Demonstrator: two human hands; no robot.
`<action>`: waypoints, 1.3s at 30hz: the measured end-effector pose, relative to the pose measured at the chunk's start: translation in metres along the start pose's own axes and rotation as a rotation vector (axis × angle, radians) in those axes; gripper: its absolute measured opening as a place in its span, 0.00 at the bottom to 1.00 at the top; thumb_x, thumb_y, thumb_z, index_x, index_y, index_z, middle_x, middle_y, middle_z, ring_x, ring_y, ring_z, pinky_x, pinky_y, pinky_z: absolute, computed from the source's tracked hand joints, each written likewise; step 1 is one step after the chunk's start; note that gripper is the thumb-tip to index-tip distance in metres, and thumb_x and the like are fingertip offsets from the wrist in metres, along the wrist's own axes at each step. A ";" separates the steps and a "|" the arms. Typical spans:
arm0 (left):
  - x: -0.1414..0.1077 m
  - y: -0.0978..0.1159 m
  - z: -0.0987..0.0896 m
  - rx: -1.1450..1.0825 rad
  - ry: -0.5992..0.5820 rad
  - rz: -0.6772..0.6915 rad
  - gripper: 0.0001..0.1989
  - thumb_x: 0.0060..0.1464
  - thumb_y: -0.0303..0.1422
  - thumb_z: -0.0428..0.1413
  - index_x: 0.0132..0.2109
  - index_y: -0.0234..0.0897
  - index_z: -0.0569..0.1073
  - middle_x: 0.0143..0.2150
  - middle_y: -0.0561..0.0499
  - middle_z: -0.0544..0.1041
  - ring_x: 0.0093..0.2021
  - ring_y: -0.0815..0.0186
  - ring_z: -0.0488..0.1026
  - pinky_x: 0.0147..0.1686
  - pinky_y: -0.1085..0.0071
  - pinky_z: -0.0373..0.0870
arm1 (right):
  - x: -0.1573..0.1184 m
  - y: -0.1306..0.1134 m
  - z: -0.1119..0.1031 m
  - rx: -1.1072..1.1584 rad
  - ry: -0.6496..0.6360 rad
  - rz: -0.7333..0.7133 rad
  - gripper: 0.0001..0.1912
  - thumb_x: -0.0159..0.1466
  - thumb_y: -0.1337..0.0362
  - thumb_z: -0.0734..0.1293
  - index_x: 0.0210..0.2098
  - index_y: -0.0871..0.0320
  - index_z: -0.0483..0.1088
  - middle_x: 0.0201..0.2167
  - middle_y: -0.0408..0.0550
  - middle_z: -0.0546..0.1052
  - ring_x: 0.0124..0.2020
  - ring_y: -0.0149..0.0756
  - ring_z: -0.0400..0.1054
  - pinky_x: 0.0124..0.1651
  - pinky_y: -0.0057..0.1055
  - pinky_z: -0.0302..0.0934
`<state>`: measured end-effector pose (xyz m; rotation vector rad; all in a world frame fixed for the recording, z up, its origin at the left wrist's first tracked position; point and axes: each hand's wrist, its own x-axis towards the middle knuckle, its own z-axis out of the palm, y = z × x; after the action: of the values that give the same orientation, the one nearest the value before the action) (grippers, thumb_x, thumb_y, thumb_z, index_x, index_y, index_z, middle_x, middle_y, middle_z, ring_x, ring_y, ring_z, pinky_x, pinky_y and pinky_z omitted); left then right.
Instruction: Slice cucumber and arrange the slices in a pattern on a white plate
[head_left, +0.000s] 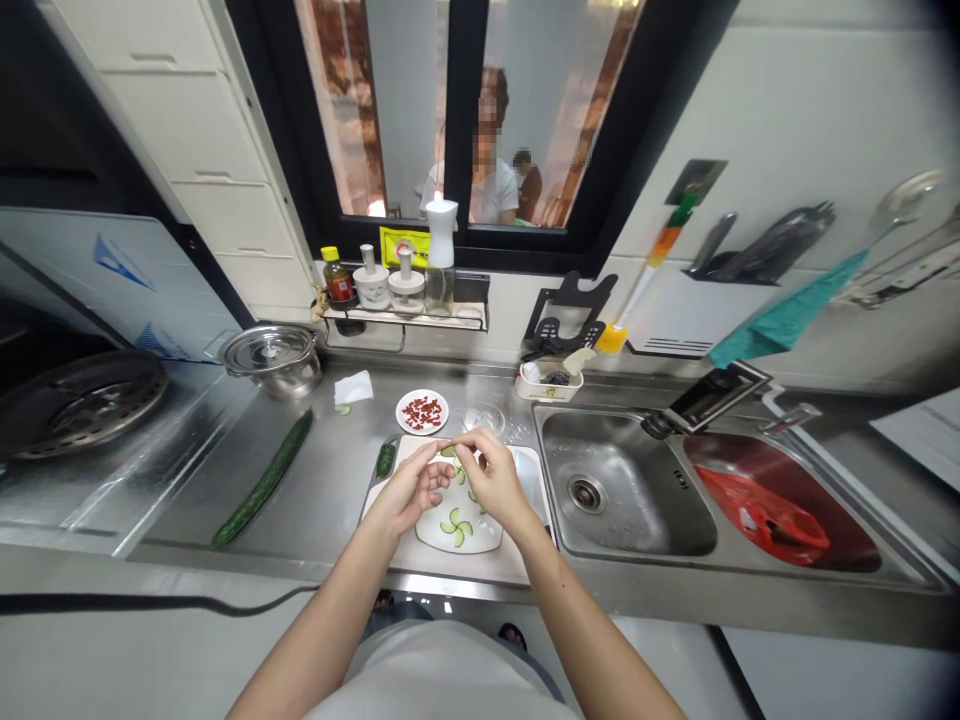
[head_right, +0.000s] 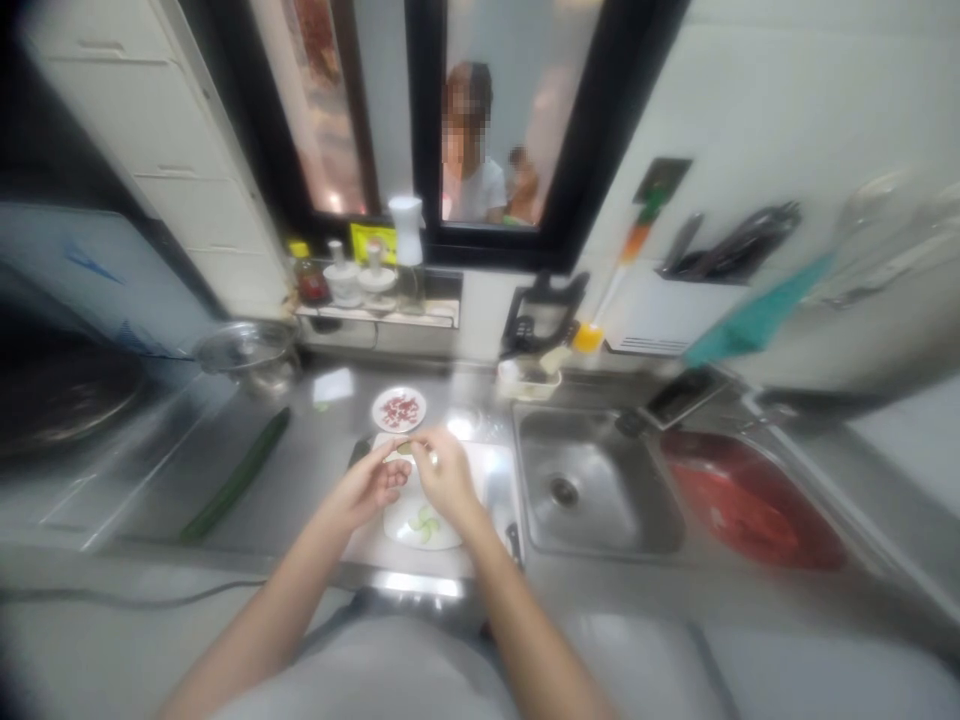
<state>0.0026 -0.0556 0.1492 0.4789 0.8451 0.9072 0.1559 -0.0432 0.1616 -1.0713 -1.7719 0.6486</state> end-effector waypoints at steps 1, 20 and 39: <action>0.000 0.001 0.001 -0.021 -0.019 -0.007 0.20 0.53 0.43 0.57 0.50 0.40 0.68 0.28 0.54 0.72 0.24 0.76 0.69 0.18 0.84 0.56 | 0.000 -0.001 -0.001 -0.001 -0.006 -0.018 0.12 0.66 0.62 0.59 0.36 0.56 0.73 0.35 0.47 0.74 0.38 0.34 0.67 0.40 0.29 0.61; -0.018 0.023 0.014 0.346 0.150 0.322 0.28 0.41 0.37 0.64 0.51 0.40 0.67 0.28 0.58 0.70 0.27 0.75 0.66 0.23 0.81 0.55 | -0.007 -0.008 -0.008 -0.252 -0.071 -0.279 0.08 0.66 0.63 0.61 0.38 0.56 0.71 0.35 0.49 0.75 0.38 0.37 0.66 0.43 0.35 0.59; -0.028 0.027 0.016 0.610 0.122 0.638 0.23 0.49 0.33 0.60 0.52 0.38 0.64 0.30 0.57 0.71 0.32 0.72 0.70 0.36 0.75 0.65 | -0.003 -0.020 -0.011 -0.294 -0.132 -0.302 0.11 0.67 0.63 0.59 0.35 0.58 0.71 0.32 0.49 0.75 0.35 0.35 0.65 0.40 0.32 0.58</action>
<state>-0.0068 -0.0648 0.1894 1.2834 1.1069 1.2622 0.1590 -0.0552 0.1808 -0.9391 -2.1382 0.2827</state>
